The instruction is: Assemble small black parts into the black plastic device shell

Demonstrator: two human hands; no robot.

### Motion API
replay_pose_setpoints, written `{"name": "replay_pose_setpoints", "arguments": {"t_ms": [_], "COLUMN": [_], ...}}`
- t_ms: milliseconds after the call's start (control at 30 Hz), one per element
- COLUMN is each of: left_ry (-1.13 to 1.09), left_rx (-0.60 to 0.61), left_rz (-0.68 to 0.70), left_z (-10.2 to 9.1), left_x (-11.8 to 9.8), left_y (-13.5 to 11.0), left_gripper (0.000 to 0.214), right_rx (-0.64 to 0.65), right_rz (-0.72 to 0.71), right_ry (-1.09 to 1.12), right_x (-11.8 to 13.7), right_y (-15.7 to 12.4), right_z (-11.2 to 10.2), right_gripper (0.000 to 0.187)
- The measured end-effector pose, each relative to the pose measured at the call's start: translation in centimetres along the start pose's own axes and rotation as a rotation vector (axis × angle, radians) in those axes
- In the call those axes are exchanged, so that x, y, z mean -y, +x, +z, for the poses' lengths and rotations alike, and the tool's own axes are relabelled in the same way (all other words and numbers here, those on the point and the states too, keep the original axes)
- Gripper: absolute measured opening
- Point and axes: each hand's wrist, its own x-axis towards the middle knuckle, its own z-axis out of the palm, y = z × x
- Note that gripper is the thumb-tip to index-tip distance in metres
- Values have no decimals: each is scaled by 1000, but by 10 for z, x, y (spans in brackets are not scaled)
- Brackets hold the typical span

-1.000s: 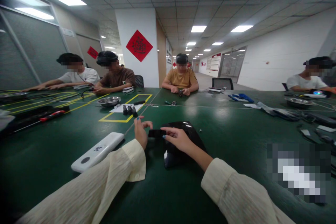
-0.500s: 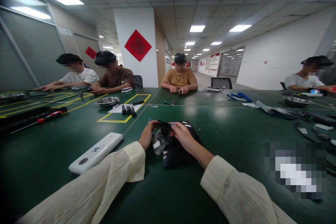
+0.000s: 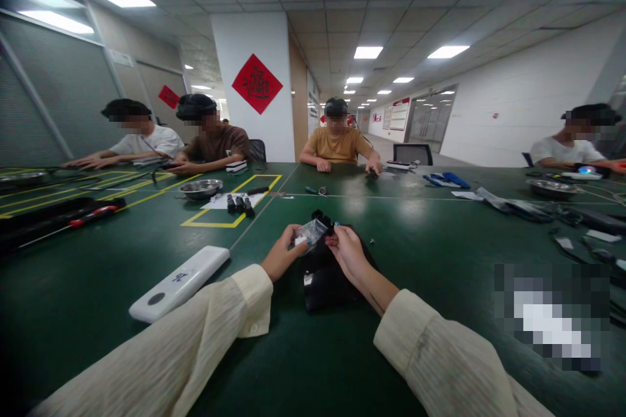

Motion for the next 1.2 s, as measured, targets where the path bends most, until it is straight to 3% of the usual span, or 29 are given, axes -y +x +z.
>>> {"name": "replay_pose_setpoints", "arguments": {"t_ms": [167, 367, 500, 767, 933, 1100, 1200], "left_ry": [130, 97, 51, -47, -80, 35, 4], "left_rx": [-24, -19, -58, -198, -147, -289, -189], "left_rz": [56, 57, 7, -133, -239, -93, -55], "left_z": [3, 2, 0, 0, 3, 1, -2], "left_x": [-2, -5, -4, 7, 16, 14, 8], "left_y": [-3, -2, -1, 8, 9, 7, 8], "left_gripper": [59, 39, 23, 26, 27, 48, 28], "right_rx": [6, 33, 91, 150, 195, 223, 224], "right_rz": [-3, -7, 10, -9, -25, -18, -28], "right_ry": [-7, 5, -11, -56, -47, -51, -75], "right_x": [0, 1, 3, 1, 0, 1, 0], "right_y": [0, -1, -1, 0, 0, 0, 0], "right_z": [1, 0, -1, -3, -3, -2, -2], "right_gripper": [22, 22, 20, 21, 25, 29, 29]}}
